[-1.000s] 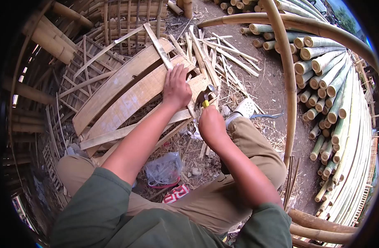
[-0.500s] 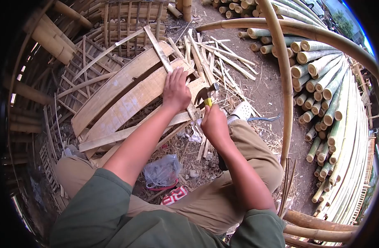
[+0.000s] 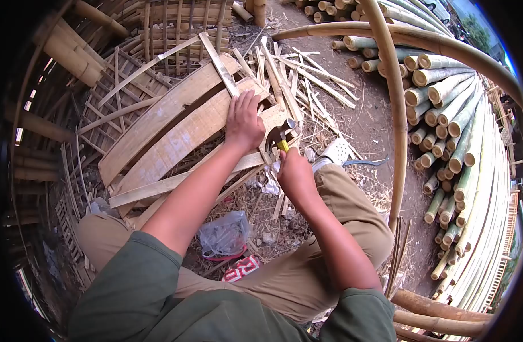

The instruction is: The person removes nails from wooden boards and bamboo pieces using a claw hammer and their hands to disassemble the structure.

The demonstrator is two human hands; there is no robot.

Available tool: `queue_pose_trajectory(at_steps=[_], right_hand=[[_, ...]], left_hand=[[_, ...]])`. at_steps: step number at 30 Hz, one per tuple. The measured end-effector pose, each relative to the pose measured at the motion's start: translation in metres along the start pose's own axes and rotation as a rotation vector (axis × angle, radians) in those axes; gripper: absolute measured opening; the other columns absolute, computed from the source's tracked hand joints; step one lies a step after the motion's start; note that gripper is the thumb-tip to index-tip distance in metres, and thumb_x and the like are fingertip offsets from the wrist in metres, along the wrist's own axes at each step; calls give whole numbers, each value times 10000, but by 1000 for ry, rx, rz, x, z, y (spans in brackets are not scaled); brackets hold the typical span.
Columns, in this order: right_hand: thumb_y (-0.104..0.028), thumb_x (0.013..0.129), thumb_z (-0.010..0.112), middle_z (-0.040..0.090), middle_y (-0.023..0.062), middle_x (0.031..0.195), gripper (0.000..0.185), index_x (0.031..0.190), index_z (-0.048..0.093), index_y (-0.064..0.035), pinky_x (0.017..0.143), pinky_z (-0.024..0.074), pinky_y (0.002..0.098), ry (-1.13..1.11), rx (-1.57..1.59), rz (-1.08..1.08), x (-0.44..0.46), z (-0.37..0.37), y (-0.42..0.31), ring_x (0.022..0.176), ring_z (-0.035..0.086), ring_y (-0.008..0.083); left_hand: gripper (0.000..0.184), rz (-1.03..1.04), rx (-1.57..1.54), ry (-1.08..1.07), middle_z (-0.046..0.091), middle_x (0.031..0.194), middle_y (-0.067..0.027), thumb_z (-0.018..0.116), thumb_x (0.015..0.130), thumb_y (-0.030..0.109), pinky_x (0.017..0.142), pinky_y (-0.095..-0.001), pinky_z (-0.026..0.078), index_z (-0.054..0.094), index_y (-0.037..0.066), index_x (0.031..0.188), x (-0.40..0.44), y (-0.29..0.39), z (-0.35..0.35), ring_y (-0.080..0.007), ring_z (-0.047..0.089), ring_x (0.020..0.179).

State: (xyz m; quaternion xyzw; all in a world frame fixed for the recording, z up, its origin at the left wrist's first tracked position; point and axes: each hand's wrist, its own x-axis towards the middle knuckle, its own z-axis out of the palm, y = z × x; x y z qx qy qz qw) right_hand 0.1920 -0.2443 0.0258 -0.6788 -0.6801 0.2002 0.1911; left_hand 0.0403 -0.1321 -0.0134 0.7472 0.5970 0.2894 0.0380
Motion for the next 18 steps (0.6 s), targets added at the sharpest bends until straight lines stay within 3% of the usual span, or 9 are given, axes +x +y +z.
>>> queue_pose_trajectory(at_steps=[9,18], right_hand=[[-211,1029,464,630,266,691,241,918,448,2,574,488,562,13,-150,-76,-10,8,4,659,644,460],[-155,1011,477,608,314,700,216,903,474,31,584,461,574,71,20,-32,-10,19,9,675,610,509]], left_hand=[[567,-4,40,-14,429,1479,-166,493,816,156,1229,-430,154,471,-5,1359,1,0,2,-278,317,1440],[549,-22,-17,-11,431,1475,-178,475,820,113,1231,-426,161,467,-4,1356,0,1,0,-293,325,1437]])
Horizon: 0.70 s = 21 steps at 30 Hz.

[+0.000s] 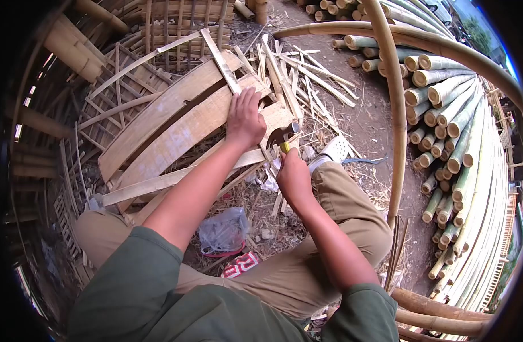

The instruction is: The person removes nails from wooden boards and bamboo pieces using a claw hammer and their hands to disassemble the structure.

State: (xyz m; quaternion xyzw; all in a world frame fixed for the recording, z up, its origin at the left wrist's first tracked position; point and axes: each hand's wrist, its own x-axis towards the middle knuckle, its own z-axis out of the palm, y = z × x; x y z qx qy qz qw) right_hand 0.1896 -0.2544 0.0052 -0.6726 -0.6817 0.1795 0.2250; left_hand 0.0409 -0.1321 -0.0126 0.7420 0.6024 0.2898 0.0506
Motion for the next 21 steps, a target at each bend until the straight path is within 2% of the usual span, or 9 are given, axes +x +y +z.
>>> queue_pose_trajectory(at_steps=[4,9,15,16,21], right_hand=[[-178,1024,448,599,343,733,300,866,518,68,621,447,581,-10,47,80,5,-1,8,728,596,534],[-184,1022,454,601,344,746,289,872,529,52,620,456,571,-26,112,118,9,-3,13,719,594,530],[-183,1009,504,604,268,656,222,900,478,8,517,467,548,53,-16,-69,3,-4,6,605,612,472],[-195,1009,511,610,248,648,221,892,457,-16,509,481,525,54,-96,-96,2,-6,6,596,627,439],[-206,1011,507,625,212,650,224,902,434,-25,511,495,510,-14,-240,-147,-10,-1,2,598,641,416]], left_hand=[[546,9,11,20,437,1469,-183,472,818,104,1232,-425,162,468,-10,1352,-1,1,0,-294,328,1433],[531,24,5,41,462,1446,-192,463,820,87,1222,-439,183,476,-24,1338,0,0,-1,-308,356,1415],[519,50,-15,87,480,1420,-214,465,818,90,1209,-460,204,489,-32,1321,-1,0,0,-326,380,1398],[516,50,-12,79,476,1426,-219,463,818,92,1211,-458,201,494,-31,1318,-1,0,-1,-327,376,1402],[520,33,-19,51,467,1441,-217,460,819,100,1214,-454,195,498,-40,1319,-1,-1,0,-325,365,1412]])
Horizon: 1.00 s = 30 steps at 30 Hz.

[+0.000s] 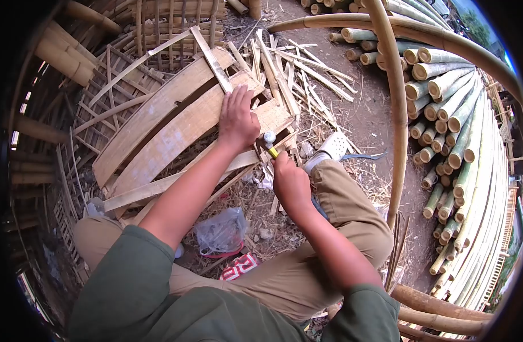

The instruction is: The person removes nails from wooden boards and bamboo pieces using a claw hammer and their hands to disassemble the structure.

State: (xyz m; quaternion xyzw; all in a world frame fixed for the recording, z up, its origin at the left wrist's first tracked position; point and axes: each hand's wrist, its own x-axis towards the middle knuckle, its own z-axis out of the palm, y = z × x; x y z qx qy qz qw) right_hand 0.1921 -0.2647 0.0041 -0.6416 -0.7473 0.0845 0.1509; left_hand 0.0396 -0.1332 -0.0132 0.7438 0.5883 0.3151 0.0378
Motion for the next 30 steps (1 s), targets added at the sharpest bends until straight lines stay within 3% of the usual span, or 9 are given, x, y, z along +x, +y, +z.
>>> queue_pose_trajectory(at_steps=[7,14,20,30], right_hand=[[-174,1013,477,610,309,707,222,915,480,25,625,464,596,-50,208,196,6,-8,-1,720,607,523],[-207,1025,467,577,317,705,316,843,532,43,602,429,544,-53,396,299,2,-8,6,695,571,520],[-159,1023,474,576,311,654,273,844,501,46,528,432,550,89,356,202,4,-14,0,624,580,511],[-197,1008,506,615,254,653,225,907,458,-1,554,483,556,19,82,54,2,-6,0,624,625,467]], left_hand=[[537,-12,2,-24,446,1461,-221,462,820,107,1221,-440,183,492,-53,1332,0,2,1,-317,341,1430],[549,-6,14,-21,443,1460,-224,471,812,92,1220,-436,185,485,-55,1340,0,2,2,-316,334,1434],[547,-10,13,-10,458,1449,-216,465,816,104,1219,-435,189,485,-56,1339,2,2,0,-319,345,1426],[552,-18,16,-23,444,1465,-215,446,824,120,1225,-434,178,481,-54,1346,1,2,2,-307,337,1435]])
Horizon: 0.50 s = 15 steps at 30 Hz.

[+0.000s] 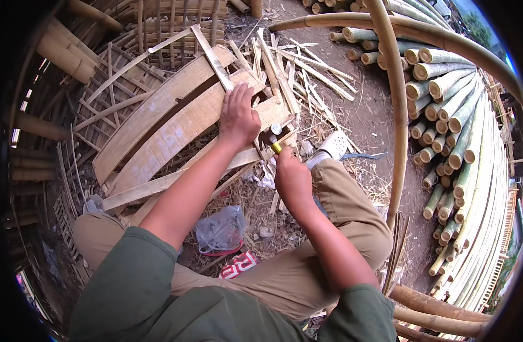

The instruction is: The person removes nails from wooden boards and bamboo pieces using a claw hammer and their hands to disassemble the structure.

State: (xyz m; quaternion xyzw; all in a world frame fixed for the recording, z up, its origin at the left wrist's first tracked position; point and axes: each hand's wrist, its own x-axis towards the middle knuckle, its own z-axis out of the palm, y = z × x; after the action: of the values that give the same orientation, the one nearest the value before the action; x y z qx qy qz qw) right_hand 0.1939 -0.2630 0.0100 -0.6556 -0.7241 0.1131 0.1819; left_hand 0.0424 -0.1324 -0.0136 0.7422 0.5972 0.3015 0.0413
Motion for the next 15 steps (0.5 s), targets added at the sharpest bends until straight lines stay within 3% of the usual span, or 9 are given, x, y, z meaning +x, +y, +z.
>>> queue_pose_trajectory(at_steps=[6,8,9,10,12,13,15], right_hand=[[-181,1013,481,618,270,669,216,904,465,5,572,487,554,-36,65,122,6,-1,-3,660,628,476],[-214,1036,439,578,337,708,283,896,464,31,579,458,540,-74,239,188,10,4,14,689,568,541],[-267,1054,424,576,243,615,337,887,496,17,488,445,467,-139,200,66,13,2,19,532,565,432],[-267,1054,424,576,243,615,337,887,496,17,488,445,467,-128,199,65,12,1,23,532,565,432],[-328,1055,452,497,77,540,351,937,517,-3,405,390,371,-520,848,705,7,-15,22,409,476,224],[-328,1055,452,497,77,540,351,937,517,-3,405,390,371,-517,845,703,6,-25,19,409,476,224],[-271,1030,534,472,21,583,255,986,499,-22,400,351,309,-472,943,531,5,-41,16,428,421,132]], left_hand=[[553,-8,-4,-2,438,1474,-210,445,828,121,1225,-437,179,482,-52,1352,0,-1,0,-303,333,1439],[552,-11,25,-17,439,1474,-209,449,828,120,1224,-436,177,483,-51,1351,1,-1,0,-302,331,1440],[552,-5,25,-13,439,1474,-209,449,828,120,1224,-436,177,483,-51,1351,1,0,0,-302,331,1440],[552,-7,18,-9,440,1474,-209,451,827,119,1224,-438,176,484,-50,1351,2,0,0,-302,331,1439],[552,-9,7,-4,440,1473,-208,452,825,118,1224,-439,176,484,-49,1350,2,1,-1,-302,331,1439],[551,-16,7,-8,441,1473,-207,453,826,119,1224,-440,175,485,-49,1350,2,1,-1,-303,331,1438],[551,-29,6,-10,442,1472,-206,453,826,120,1224,-442,174,486,-49,1350,2,2,-4,-305,331,1438]])
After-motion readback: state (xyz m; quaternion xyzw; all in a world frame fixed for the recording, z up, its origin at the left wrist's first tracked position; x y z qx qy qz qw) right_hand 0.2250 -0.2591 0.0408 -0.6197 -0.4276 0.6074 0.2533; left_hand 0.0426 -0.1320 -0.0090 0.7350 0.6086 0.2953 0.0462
